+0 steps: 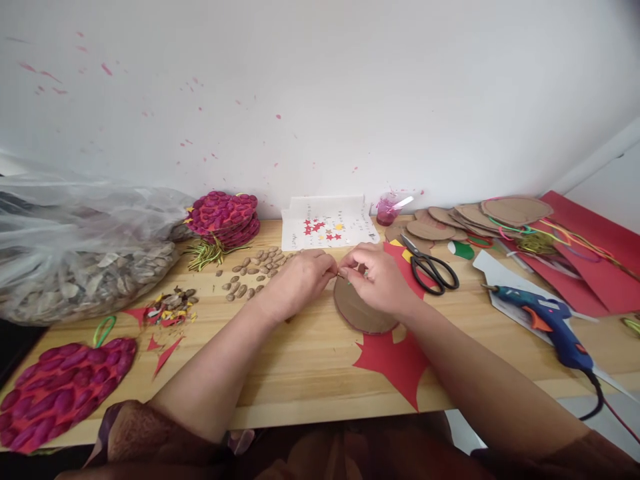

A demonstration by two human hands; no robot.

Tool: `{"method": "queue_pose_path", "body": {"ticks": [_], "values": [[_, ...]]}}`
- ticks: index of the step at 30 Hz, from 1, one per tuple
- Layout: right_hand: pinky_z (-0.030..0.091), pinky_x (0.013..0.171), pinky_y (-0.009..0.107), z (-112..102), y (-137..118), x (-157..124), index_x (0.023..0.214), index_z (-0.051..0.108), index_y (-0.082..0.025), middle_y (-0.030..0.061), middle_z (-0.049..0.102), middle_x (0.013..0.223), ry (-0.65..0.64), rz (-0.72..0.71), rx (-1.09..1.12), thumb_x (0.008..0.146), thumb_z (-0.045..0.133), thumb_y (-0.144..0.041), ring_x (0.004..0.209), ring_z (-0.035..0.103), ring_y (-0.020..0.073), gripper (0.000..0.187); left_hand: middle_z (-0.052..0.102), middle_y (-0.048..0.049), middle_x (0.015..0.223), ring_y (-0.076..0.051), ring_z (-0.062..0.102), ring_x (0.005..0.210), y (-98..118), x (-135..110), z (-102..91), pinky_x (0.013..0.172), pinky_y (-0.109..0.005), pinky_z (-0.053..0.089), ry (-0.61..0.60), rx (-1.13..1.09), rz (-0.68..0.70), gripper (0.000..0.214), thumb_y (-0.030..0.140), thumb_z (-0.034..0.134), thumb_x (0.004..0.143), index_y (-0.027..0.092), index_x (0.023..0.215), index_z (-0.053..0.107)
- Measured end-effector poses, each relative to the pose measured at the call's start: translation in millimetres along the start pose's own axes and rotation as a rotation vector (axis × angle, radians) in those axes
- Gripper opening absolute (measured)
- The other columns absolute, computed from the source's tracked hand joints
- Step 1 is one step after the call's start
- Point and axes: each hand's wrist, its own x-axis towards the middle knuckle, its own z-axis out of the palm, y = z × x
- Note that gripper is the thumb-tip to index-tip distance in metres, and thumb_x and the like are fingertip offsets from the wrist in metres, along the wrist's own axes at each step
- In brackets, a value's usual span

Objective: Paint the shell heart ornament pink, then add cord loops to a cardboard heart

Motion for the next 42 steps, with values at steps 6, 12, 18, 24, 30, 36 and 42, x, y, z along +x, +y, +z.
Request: {"method": "queue_pose_path", "body": {"ticks": [6, 12, 18, 24, 30, 36, 42], "values": [[0.038, 0.059, 0.029, -5, 5, 6, 0.071, 0.069, -0.021, -0.0013, 0.063, 0.067, -0.146, 0.393, 0.514, 0.075, 0.075, -0.037, 0.060, 0.050, 0.0121, 0.018, 0.074, -0.0025, 0.085, -0.016, 0.067, 0.076, 4, -1, -10.9, 0.073, -0.028, 0.052, 0.070, -0.341, -0.001, 0.013, 0.014, 0.058, 0.089, 0.020, 0.088, 0.069], [0.037, 0.052, 0.024, -6, 3, 8, 0.065, 0.068, -0.019, -0.0007, 0.062, 0.064, -0.226, 0.680, 0.967, 0.055, 0.089, -0.032, 0.060, 0.053, 0.0115, 0.026, 0.071, -0.0019, 0.078, -0.014, 0.063, 0.070, 11, 1, -7.9, 0.068, -0.026, 0.049, 0.186, -0.497, -0.012, 0.010, 0.021, 0.060, 0.094, 0.018, 0.088, 0.067], [0.036, 0.050, 0.019, -6, 4, 7, 0.063, 0.067, -0.017, 0.0002, 0.061, 0.066, -0.311, 0.793, 1.092, 0.054, 0.087, -0.024, 0.066, 0.055, 0.0109, 0.023, 0.074, -0.0037, 0.080, -0.015, 0.066, 0.072, 14, 1, 1.1, 0.072, -0.028, 0.052, 0.304, -0.529, -0.060, 0.010, 0.023, 0.064, 0.093, 0.019, 0.085, 0.069], [0.037, 0.051, 0.019, -6, 9, 6, 0.069, 0.069, -0.016, 0.0007, 0.062, 0.067, -0.348, 0.807, 1.122, 0.059, 0.088, -0.024, 0.066, 0.055, 0.0105, 0.024, 0.074, -0.0038, 0.080, -0.016, 0.066, 0.072, 14, 2, 5.6, 0.071, -0.027, 0.052, 0.280, -0.669, -0.172, 0.010, 0.026, 0.067, 0.090, 0.018, 0.085, 0.070], [0.036, 0.051, 0.019, -6, 12, 6, 0.066, 0.067, -0.016, 0.0006, 0.061, 0.066, -0.375, 0.801, 1.113, 0.059, 0.088, -0.026, 0.064, 0.052, 0.0096, 0.025, 0.072, -0.0030, 0.076, -0.015, 0.064, 0.070, 15, 4, 5.3, 0.070, -0.028, 0.052, 0.193, -0.817, -0.255, 0.013, 0.030, 0.067, 0.087, 0.018, 0.082, 0.068], [0.036, 0.051, 0.021, -5, 10, 6, 0.066, 0.068, -0.016, 0.0007, 0.061, 0.069, -0.349, 0.760, 1.077, 0.059, 0.088, -0.027, 0.066, 0.054, 0.0108, 0.024, 0.072, -0.0034, 0.076, -0.017, 0.063, 0.070, 15, 4, 4.1, 0.071, -0.030, 0.054, 0.163, -0.770, -0.294, 0.016, 0.034, 0.066, 0.086, 0.019, 0.081, 0.067], [0.038, 0.053, 0.023, -2, 9, 6, 0.065, 0.070, -0.017, 0.0001, 0.062, 0.066, -0.266, 0.710, 0.972, 0.059, 0.090, -0.033, 0.064, 0.053, 0.0109, 0.026, 0.069, -0.0023, 0.073, -0.016, 0.060, 0.067, 13, 4, 4.1, 0.068, -0.030, 0.052, 0.125, -0.744, -0.279, 0.016, 0.034, 0.061, 0.089, 0.020, 0.080, 0.064]]}}
